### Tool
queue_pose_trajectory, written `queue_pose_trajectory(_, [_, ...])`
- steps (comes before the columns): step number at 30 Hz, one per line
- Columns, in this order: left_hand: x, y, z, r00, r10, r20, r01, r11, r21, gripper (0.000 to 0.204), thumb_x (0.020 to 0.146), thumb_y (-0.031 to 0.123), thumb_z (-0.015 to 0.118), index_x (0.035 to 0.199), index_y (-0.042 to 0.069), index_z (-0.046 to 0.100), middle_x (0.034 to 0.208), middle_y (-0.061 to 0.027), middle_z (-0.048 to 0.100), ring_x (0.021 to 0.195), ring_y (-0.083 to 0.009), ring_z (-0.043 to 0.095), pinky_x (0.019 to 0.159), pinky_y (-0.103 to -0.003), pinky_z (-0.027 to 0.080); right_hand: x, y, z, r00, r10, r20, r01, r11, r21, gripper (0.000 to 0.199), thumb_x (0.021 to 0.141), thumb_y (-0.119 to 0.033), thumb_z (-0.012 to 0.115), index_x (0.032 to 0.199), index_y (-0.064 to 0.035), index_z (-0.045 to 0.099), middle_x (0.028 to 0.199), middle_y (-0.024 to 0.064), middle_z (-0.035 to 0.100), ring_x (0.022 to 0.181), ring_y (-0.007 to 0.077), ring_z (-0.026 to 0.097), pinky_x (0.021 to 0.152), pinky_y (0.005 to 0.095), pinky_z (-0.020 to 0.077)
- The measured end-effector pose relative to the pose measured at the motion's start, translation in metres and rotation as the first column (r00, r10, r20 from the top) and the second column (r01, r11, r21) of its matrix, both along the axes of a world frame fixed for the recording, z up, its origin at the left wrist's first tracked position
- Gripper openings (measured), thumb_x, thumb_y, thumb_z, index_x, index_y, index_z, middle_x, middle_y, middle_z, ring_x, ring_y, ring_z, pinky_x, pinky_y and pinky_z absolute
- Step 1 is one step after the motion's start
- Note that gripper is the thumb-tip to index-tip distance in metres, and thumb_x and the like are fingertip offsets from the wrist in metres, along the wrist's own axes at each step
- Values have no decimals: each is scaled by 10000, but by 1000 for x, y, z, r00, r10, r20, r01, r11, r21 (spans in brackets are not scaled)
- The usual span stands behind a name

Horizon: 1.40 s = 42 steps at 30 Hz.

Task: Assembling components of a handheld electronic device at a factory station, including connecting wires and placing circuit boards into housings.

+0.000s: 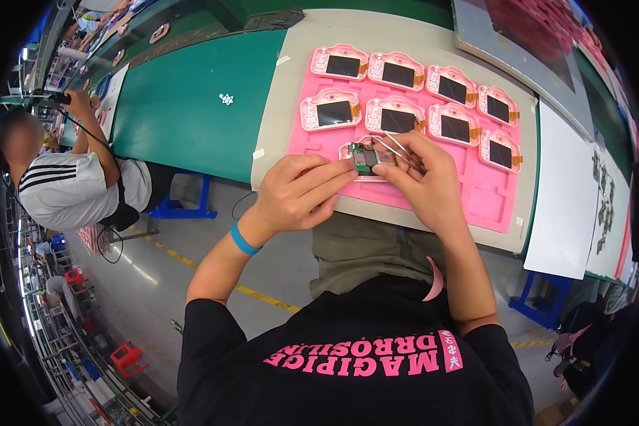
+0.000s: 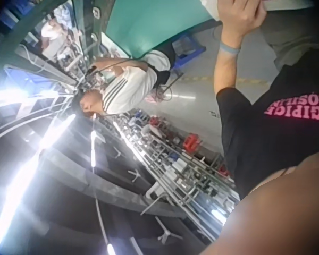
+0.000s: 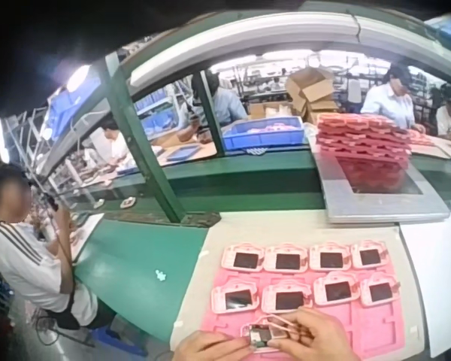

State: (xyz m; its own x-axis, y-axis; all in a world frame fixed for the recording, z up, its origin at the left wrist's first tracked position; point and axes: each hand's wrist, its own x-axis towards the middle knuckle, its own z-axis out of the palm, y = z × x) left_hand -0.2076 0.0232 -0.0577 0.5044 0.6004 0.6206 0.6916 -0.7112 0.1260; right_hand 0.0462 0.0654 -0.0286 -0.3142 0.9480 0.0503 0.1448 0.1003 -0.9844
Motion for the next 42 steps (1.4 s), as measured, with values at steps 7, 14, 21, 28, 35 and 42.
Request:
queue_pose_trajectory(7, [4, -4, -3, 999, 39, 9, -38, 998, -57, 456, 721, 100, 774, 1173, 134, 821, 1256, -1, 775, 1037, -225, 660, 939, -337, 545, -1, -1, 0, 1000, -10, -12, 10, 999, -48, 266, 862, -2, 849, 1114, -19, 763, 840, -19, 559, 694, 71, 437, 613, 224, 378])
queue_pose_trajectory(14, [7, -7, 7, 997, 29, 77, -19, 992, -125, 480, 782, 98, 780, 1262, 107, 760, 1297, 6, 754, 1074, -219, 658, 924, -340, 552, 0, -1, 3, 1000, -10, 24, 12, 997, -70, 287, 859, -1, 852, 1130, -16, 759, 819, -26, 547, 691, 71, 430, 619, 222, 380])
queue_pose_trajectory(21, [23, -8, 17, 869, 250, 427, -59, 909, -412, 583, 778, 143, 875, 1333, 103, 701, 1223, -26, 754, 1064, -230, 672, 922, -352, 555, -6, -4, 6, 974, 12, 228, -36, 994, 102, 270, 828, -9, 858, 1072, -22, 743, 783, -4, 568, 671, 104, 460, 621, 257, 411])
queue_pose_trajectory(28, [22, -7, 8, 853, 271, 446, -78, 911, -404, 624, 764, 174, 909, 1345, 111, 691, 1187, -32, 754, 1029, -216, 682, 891, -339, 553, -22, -4, 23, 861, -18, 509, -73, 985, 158, 250, 791, -19, 866, 992, -28, 717, 789, 25, 603, 657, 137, 495, 628, 288, 439])
queue_pose_trajectory(35, [28, -8, 18, 822, 304, 481, -72, 895, -441, 594, 756, 150, 924, 1311, 108, 717, 1138, -22, 747, 965, -188, 669, 860, -318, 544, -21, 7, 23, 904, 86, 420, -83, 996, -26, 320, 801, -17, 876, 1066, -31, 698, 789, 3, 586, 674, 114, 493, 636, 264, 434])
queue_pose_trajectory(42, [8, -20, 37, 686, 409, 601, 110, 759, -642, 566, 724, 31, 921, 1259, 56, 738, 1099, -44, 738, 932, -152, 626, 834, -268, 514, 20, -24, 18, 998, -68, -12, 67, 996, -66, 325, 880, -30, 845, 1161, -22, 682, 812, -35, 558, 720, 58, 477, 641, 208, 404])
